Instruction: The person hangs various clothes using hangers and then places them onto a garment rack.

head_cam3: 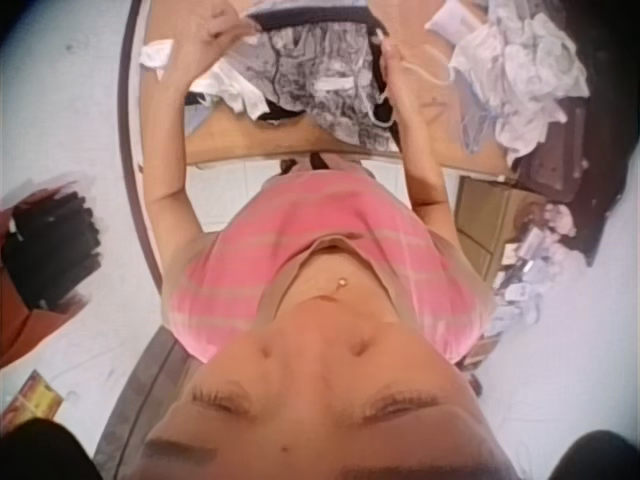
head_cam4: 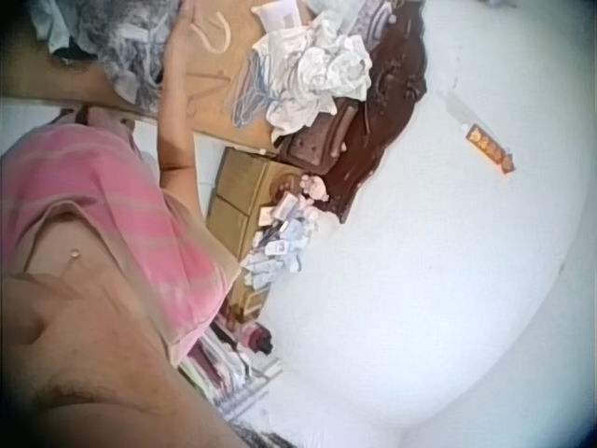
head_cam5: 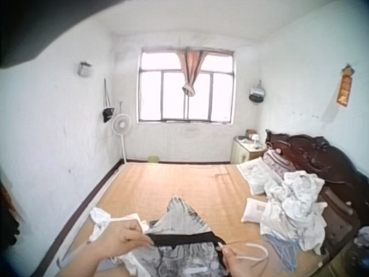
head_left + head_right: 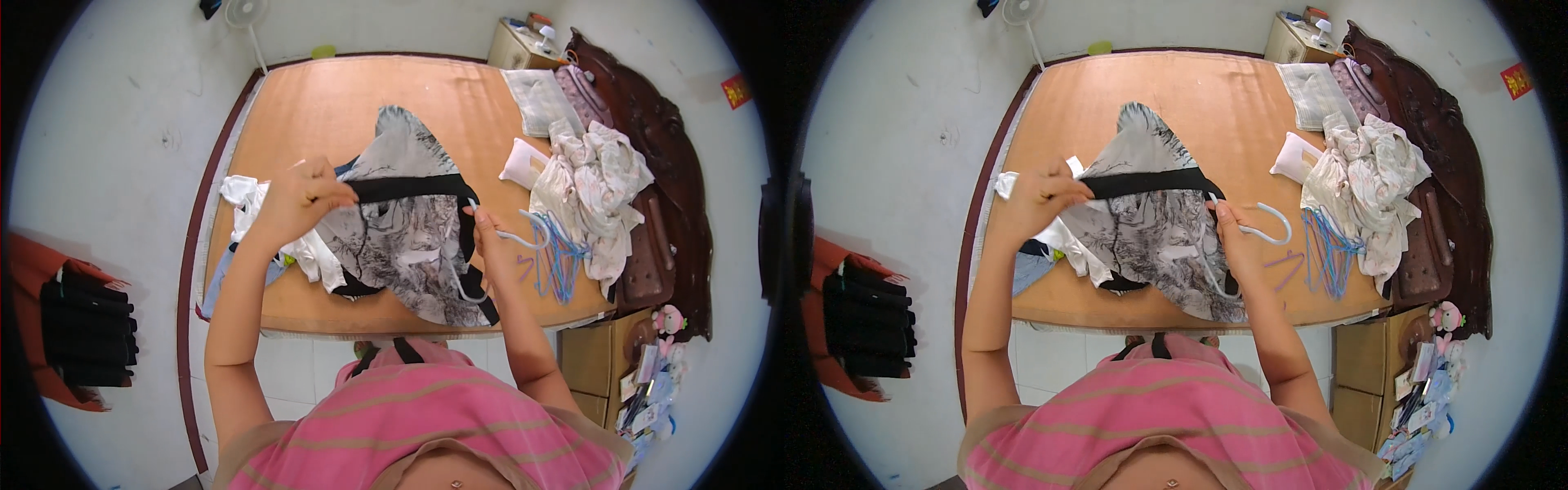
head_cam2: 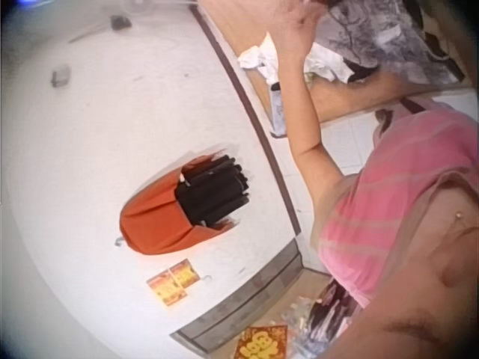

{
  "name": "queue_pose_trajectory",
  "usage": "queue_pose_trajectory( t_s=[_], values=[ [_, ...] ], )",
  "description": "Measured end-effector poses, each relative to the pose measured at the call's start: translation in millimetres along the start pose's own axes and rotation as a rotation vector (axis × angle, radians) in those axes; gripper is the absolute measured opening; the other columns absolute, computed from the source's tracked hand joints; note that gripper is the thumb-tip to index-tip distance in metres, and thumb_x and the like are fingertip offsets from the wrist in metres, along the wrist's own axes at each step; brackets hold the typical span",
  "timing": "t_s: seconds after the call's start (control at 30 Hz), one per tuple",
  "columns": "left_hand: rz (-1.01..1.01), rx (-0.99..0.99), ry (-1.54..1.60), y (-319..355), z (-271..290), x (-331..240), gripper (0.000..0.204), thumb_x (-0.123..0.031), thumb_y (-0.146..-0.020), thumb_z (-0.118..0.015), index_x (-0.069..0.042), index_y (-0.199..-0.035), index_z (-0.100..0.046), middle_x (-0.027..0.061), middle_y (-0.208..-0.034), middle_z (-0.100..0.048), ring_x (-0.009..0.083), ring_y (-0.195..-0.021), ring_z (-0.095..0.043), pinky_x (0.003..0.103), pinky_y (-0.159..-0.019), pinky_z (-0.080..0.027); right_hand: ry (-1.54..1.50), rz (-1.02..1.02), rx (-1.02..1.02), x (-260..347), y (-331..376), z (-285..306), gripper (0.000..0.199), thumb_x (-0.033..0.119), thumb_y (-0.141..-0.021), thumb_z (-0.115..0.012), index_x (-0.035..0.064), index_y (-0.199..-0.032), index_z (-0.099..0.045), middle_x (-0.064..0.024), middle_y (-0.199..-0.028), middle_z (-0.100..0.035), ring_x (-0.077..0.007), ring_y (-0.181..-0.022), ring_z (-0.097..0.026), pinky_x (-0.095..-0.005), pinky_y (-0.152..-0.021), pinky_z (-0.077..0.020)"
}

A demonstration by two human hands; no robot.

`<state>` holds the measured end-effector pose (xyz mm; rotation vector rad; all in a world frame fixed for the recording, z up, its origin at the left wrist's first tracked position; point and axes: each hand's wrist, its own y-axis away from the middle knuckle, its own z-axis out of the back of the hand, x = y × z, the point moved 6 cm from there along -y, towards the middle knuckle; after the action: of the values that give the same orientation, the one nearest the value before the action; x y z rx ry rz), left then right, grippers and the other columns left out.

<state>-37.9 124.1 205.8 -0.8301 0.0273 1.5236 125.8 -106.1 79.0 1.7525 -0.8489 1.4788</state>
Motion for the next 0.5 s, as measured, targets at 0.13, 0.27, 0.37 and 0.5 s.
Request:
queue_pose_trajectory(
  t_s=[0.13,0.27,0.37,0.5],
  values=[
    [-0.02,0.11,-0.149,19,-21,17,0.008,-0.009,-0.065,-0.073,-0.008,-0.072,-0.068,0.0056,-0.07,-0.055,0.0228,-0.068,-0.057,0.033,-0.058,-0.046,0.24,0.198,0.117,37,4,-18,0.034,0.031,-0.092,-0.053,0.0,-0.103,-0.063,0.0021,-0.067,-0.055,-0.0045,-0.061,-0.046,-0.0195,-0.055,-0.0368],
    [0.044,-0.394,-0.308,15,-2,-15,0.015,-0.012,-0.068,-0.072,-0.006,-0.079,-0.063,0.0052,-0.073,-0.055,0.0248,-0.075,-0.055,0.036,-0.069,-0.046,0.428,0.25,0.228,48,14,-43,0.031,0.028,-0.091,-0.055,0.0012,-0.105,-0.062,-0.0042,-0.094,-0.065,-0.0101,-0.085,-0.057,-0.0215,-0.077,-0.0444],
    [-0.246,-0.397,-0.326,-11,-11,-65,0.018,-0.014,-0.07,-0.07,-0.006,-0.083,-0.061,0.0039,-0.079,-0.056,0.0239,-0.076,-0.055,0.038,-0.075,-0.044,0.374,0.245,0.236,36,15,-48,0.028,0.027,-0.091,-0.054,0.0037,-0.105,-0.063,-0.0034,-0.094,-0.065,-0.0083,-0.083,-0.056,-0.021,-0.075,-0.0446],
    [-0.372,-0.086,-0.485,-18,-46,-61,0.016,-0.02,-0.074,-0.066,-0.007,-0.084,-0.06,0.0035,-0.076,-0.056,0.0237,-0.077,-0.055,0.038,-0.078,-0.043,0.415,0.275,0.205,38,18,-52,0.025,0.023,-0.09,-0.057,0.0036,-0.104,-0.063,-0.002,-0.087,-0.065,-0.0057,-0.08,-0.055,-0.0201,-0.069,-0.0443]
  ],
)
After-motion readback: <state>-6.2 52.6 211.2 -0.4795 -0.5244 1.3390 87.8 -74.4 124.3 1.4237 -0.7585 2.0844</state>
